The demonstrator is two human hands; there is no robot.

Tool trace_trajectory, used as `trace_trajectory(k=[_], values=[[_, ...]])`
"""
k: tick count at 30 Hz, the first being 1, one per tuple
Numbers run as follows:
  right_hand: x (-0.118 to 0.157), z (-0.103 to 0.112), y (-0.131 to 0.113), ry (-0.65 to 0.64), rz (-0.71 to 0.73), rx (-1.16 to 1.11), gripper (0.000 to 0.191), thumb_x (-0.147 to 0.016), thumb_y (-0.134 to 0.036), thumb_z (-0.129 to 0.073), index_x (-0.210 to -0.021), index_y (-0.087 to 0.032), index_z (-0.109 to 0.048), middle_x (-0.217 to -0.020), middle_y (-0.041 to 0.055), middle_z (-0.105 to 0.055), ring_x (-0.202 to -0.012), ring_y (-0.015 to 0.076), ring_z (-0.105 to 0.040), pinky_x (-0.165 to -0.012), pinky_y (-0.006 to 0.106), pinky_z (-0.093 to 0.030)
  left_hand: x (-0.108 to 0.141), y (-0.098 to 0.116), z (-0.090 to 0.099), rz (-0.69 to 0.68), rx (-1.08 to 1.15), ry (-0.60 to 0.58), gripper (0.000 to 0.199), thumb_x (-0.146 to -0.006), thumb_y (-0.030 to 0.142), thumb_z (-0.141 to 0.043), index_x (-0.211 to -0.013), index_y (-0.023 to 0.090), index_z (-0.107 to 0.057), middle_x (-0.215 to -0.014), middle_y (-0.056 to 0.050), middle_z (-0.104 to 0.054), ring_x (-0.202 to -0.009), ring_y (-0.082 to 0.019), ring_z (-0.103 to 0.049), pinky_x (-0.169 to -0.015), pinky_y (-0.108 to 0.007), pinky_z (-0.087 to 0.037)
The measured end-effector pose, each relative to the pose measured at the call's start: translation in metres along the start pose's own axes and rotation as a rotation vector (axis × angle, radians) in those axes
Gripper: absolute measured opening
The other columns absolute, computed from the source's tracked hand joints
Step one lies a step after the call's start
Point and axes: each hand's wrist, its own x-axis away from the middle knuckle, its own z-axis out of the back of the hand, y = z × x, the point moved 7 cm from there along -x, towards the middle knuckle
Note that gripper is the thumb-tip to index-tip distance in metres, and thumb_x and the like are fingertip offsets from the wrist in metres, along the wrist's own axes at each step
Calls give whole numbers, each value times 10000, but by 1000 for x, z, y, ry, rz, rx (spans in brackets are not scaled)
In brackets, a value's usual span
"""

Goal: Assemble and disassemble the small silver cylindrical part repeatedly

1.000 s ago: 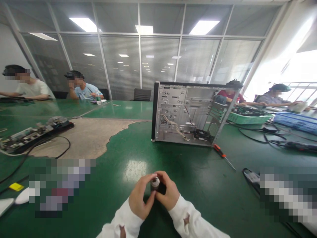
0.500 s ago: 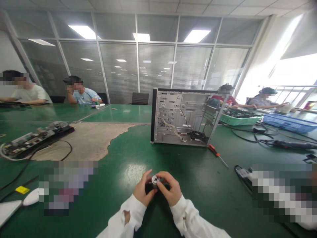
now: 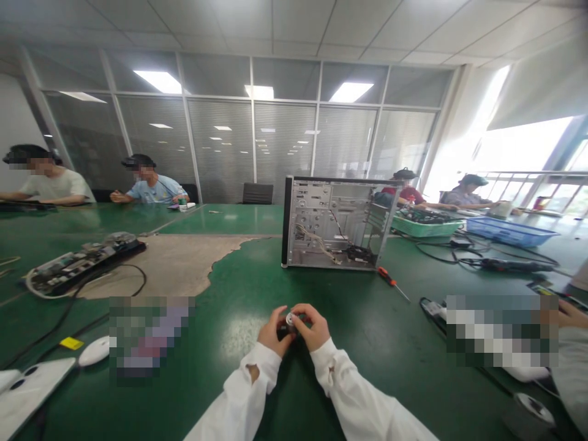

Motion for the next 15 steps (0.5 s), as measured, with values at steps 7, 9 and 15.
trace_trajectory(k=[7,9,15], values=[[-3,22,2,-52,31,306,171,-741,-282,-445,-819,-184,-560,-754,27,-581,-693,133,-535,-645,265,-435,8,-2,16,53,-97,51,586,-557,62,-586,-1087,181,-367,-953,-47,-619,-884,-179,-575,-831,-340,-421],[0,32,15,-128,15,380,143,-705,-278,-482,-768,-199,-584,-699,11,-584,-642,132,-531,-640,273,-433,9,-6,24,86,-121,85,572,-563,70,-585,-1085,174,-375,-954,-57,-617,-871,-183,-581,-826,-347,-424],[4,64,55,-193,-100,586,111,-652,-256,-519,-677,-219,-620,-734,17,-590,-687,150,-531,-653,284,-415,7,-14,40,95,-115,145,530,-578,97,-572,-1070,183,-393,-937,-53,-623,-844,-178,-594,-795,-337,-451]])
